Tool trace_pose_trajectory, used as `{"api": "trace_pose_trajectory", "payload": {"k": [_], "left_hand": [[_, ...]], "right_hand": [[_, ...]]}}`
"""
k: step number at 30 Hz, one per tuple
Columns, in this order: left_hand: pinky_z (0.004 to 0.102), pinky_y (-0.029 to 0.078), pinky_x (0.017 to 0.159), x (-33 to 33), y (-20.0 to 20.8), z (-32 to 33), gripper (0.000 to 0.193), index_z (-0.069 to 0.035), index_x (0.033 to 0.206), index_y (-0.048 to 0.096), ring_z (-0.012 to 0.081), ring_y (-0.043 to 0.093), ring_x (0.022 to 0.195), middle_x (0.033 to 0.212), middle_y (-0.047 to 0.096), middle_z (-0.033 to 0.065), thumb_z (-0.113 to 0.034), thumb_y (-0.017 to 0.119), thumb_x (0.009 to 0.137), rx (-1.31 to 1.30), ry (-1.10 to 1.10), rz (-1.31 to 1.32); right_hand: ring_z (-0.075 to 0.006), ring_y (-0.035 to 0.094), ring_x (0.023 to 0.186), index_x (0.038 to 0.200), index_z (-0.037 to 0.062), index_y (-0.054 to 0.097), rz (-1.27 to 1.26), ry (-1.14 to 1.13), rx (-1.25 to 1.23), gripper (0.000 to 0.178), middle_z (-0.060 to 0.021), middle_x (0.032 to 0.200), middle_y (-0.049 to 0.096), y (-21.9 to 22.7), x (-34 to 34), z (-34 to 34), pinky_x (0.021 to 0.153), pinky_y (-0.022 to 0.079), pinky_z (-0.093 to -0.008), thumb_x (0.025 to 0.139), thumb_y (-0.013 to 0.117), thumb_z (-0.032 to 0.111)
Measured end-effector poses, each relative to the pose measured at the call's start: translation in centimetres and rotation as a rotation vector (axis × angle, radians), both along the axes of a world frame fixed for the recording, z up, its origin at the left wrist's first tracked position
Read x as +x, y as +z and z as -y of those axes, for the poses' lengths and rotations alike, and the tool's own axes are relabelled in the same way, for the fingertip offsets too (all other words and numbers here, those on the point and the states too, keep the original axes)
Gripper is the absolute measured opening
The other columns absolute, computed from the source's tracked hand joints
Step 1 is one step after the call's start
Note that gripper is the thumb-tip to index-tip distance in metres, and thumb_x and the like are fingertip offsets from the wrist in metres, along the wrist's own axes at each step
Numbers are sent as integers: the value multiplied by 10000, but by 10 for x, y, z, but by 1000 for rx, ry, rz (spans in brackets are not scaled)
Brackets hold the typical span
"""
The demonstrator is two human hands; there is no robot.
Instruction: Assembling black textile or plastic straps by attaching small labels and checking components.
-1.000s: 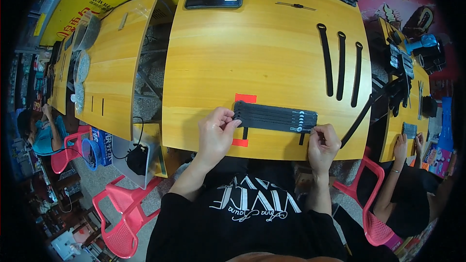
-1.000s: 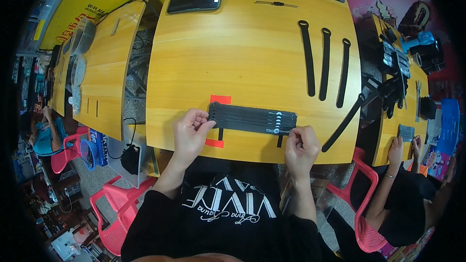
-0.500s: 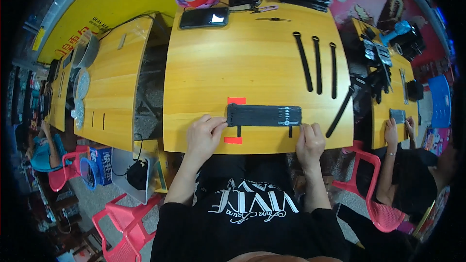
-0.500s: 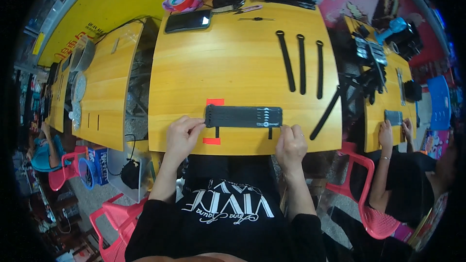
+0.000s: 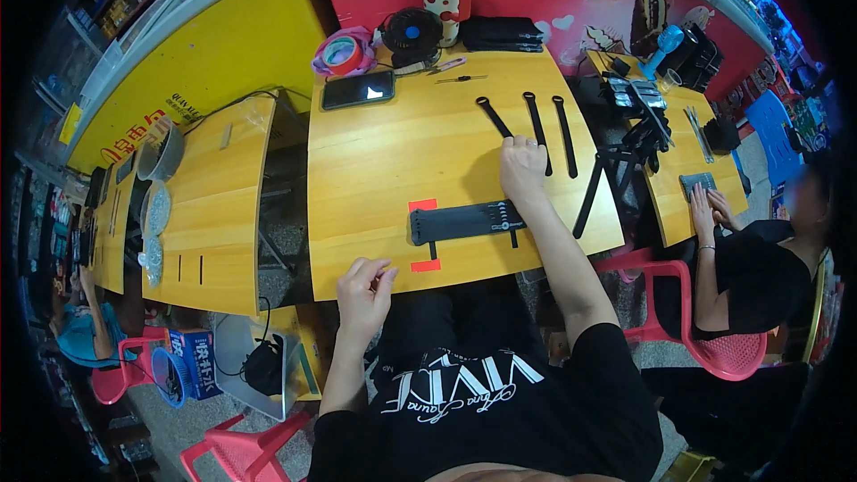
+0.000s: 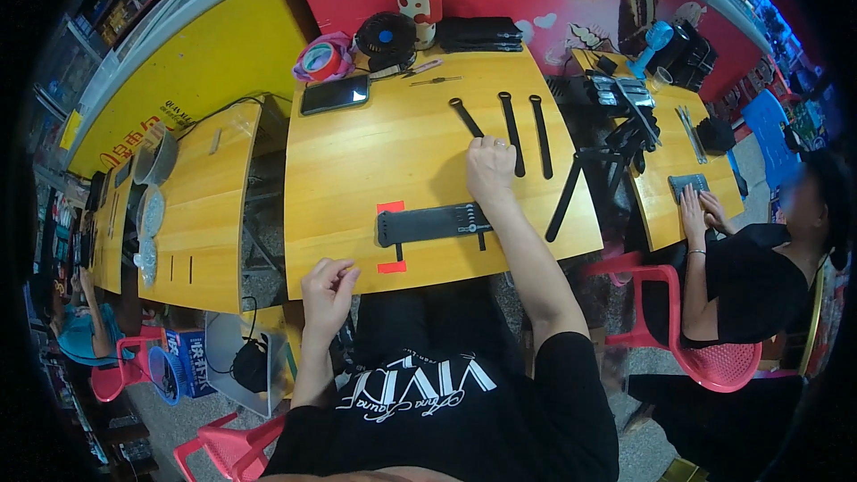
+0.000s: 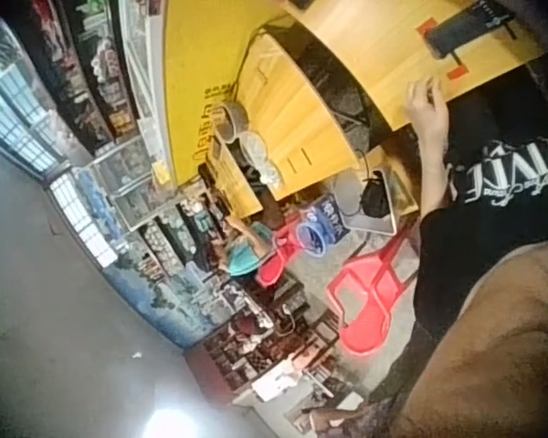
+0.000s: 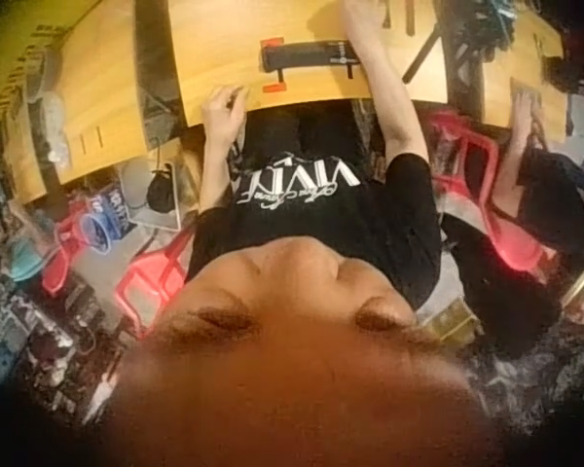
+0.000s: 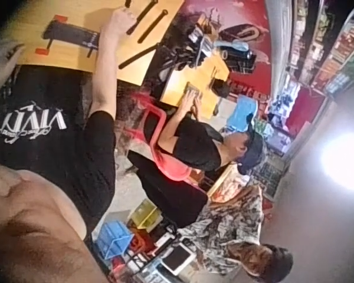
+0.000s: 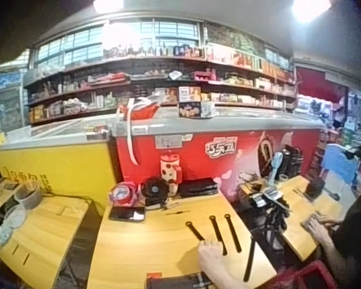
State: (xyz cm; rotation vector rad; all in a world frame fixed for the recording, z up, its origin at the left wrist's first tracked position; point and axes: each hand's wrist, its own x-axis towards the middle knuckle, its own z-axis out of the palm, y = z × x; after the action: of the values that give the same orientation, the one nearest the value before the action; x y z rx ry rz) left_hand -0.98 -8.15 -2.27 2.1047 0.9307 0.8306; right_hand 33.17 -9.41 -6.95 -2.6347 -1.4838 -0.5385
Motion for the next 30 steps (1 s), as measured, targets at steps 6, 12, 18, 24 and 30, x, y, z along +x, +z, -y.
{"api": "trace_pose_trajectory", "payload": {"k": [6, 12, 18, 24, 30], "left_hand": [[346, 484, 683, 27, 32, 8, 296, -43, 1084, 690, 257, 628, 832, 936, 618, 136, -78, 749, 796, 462, -87, 1], [379, 489, 774, 52, 73, 23, 348, -77, 1116, 686, 316, 641, 947, 1088, 660, 163, -104, 743, 773, 818, -326, -278], [323, 512, 654, 28, 4, -4, 216, -18, 1071, 703, 222, 639, 662, 827, 689, 122, -78, 669, 868, -276, -786, -136], [208, 473, 484, 33, -27, -18, 143, 35, 1038, 689, 79, 610, 652, 824, 688, 84, -17, 609, 931, -917, -293, 77], [179, 426, 458, 47, -38, -22, 77, 21, 965, 691, 66, 595, 579, 781, 695, 70, -14, 645, 915, -918, 17, 198]], "right_hand": [[-242, 590, 765, 947, 40, 629, 126, 451, 255, 213, -79, 842, 591, 41, -27, 35, 629, 407, -380, 764, 641, 148], [-167, 575, 732, 961, 46, 682, -97, 1113, 305, 255, -59, 873, 607, 97, -97, 139, 579, 429, -285, 728, 666, 149], [-195, 598, 610, 910, 12, 676, -762, 641, 416, 164, -74, 778, 620, 39, -70, 181, 548, 482, -302, 756, 732, 0], [-76, 595, 702, 979, -15, 686, -1832, 101, 758, 83, -21, 846, 653, 14, -64, 169, 599, 460, -196, 928, 645, 35], [-153, 580, 649, 904, -35, 696, -1067, 222, 706, 113, -87, 757, 611, 11, -51, 138, 561, 428, -272, 805, 687, -90]]}}
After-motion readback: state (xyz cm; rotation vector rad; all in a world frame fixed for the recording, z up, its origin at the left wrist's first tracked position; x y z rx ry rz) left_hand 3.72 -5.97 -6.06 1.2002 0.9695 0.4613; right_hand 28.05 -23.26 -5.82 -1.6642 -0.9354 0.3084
